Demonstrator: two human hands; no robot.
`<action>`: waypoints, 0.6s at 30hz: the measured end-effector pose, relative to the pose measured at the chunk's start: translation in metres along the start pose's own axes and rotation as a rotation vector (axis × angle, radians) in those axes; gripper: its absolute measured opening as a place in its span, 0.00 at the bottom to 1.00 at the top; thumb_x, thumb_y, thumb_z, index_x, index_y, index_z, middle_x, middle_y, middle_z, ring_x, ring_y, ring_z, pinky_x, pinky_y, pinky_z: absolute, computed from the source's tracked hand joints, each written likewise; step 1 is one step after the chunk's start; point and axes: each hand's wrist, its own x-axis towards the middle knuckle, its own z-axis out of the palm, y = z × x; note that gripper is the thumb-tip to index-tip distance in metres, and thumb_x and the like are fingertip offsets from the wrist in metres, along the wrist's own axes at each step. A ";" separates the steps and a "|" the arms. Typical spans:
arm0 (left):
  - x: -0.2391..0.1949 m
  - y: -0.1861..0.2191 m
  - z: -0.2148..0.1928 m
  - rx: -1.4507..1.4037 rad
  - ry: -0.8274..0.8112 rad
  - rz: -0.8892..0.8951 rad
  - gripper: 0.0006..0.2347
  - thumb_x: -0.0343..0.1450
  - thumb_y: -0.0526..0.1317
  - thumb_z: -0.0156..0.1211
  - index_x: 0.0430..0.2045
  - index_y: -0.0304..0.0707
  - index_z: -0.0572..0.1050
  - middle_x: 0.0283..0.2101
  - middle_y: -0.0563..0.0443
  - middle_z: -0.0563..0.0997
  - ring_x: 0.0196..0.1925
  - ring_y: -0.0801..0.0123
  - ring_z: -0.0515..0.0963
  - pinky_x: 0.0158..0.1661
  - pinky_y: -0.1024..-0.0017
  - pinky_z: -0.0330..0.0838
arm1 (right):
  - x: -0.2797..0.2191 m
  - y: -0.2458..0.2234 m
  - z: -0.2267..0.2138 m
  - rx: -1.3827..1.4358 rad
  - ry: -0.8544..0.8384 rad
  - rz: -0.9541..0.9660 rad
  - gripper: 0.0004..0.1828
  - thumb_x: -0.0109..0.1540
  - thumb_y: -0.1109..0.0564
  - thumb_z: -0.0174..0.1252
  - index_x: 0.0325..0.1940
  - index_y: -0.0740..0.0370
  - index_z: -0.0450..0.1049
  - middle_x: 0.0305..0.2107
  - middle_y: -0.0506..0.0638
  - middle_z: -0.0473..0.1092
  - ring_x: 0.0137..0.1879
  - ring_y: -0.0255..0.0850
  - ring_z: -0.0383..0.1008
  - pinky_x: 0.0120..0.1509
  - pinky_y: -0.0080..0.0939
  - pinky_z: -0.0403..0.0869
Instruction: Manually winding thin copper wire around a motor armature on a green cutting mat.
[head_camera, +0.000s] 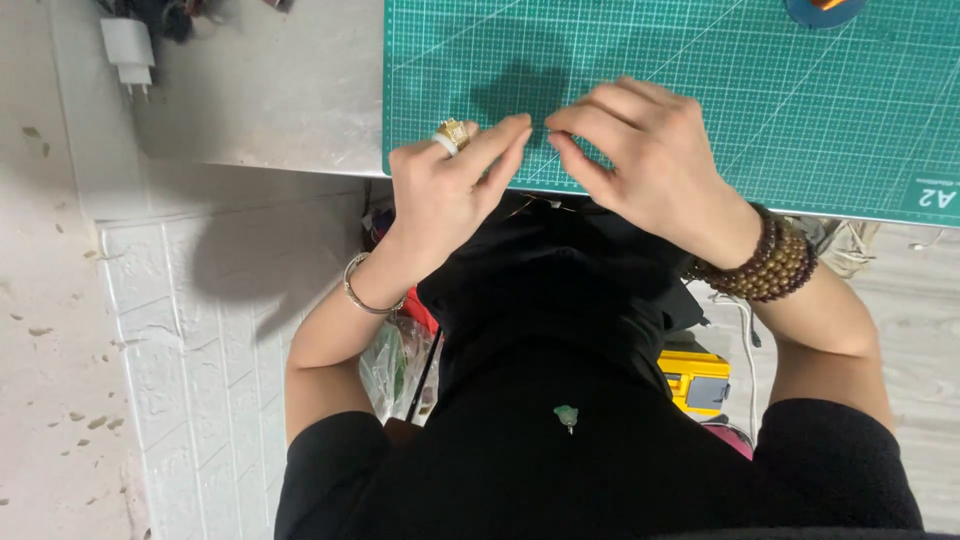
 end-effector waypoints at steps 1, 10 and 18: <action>-0.001 0.001 -0.001 -0.001 -0.004 -0.009 0.03 0.70 0.38 0.63 0.35 0.47 0.78 0.16 0.60 0.66 0.13 0.76 0.55 0.15 0.80 0.50 | 0.000 -0.001 0.003 0.007 -0.007 0.002 0.05 0.68 0.61 0.56 0.39 0.65 0.73 0.30 0.51 0.70 0.31 0.43 0.68 0.35 0.38 0.67; -0.009 0.002 -0.006 -0.257 -0.116 -0.021 0.04 0.70 0.33 0.64 0.35 0.41 0.78 0.17 0.61 0.68 0.15 0.78 0.57 0.16 0.81 0.55 | -0.012 0.003 0.019 0.341 -0.032 0.079 0.03 0.62 0.71 0.54 0.34 0.69 0.67 0.24 0.53 0.63 0.27 0.41 0.61 0.28 0.35 0.61; 0.013 -0.026 -0.022 -0.410 -0.171 -0.076 0.04 0.72 0.30 0.57 0.31 0.30 0.79 0.28 0.48 0.83 0.14 0.78 0.61 0.15 0.80 0.50 | -0.038 0.064 0.000 0.261 -0.073 0.115 0.08 0.63 0.77 0.56 0.34 0.71 0.70 0.29 0.56 0.68 0.35 0.45 0.69 0.41 0.39 0.72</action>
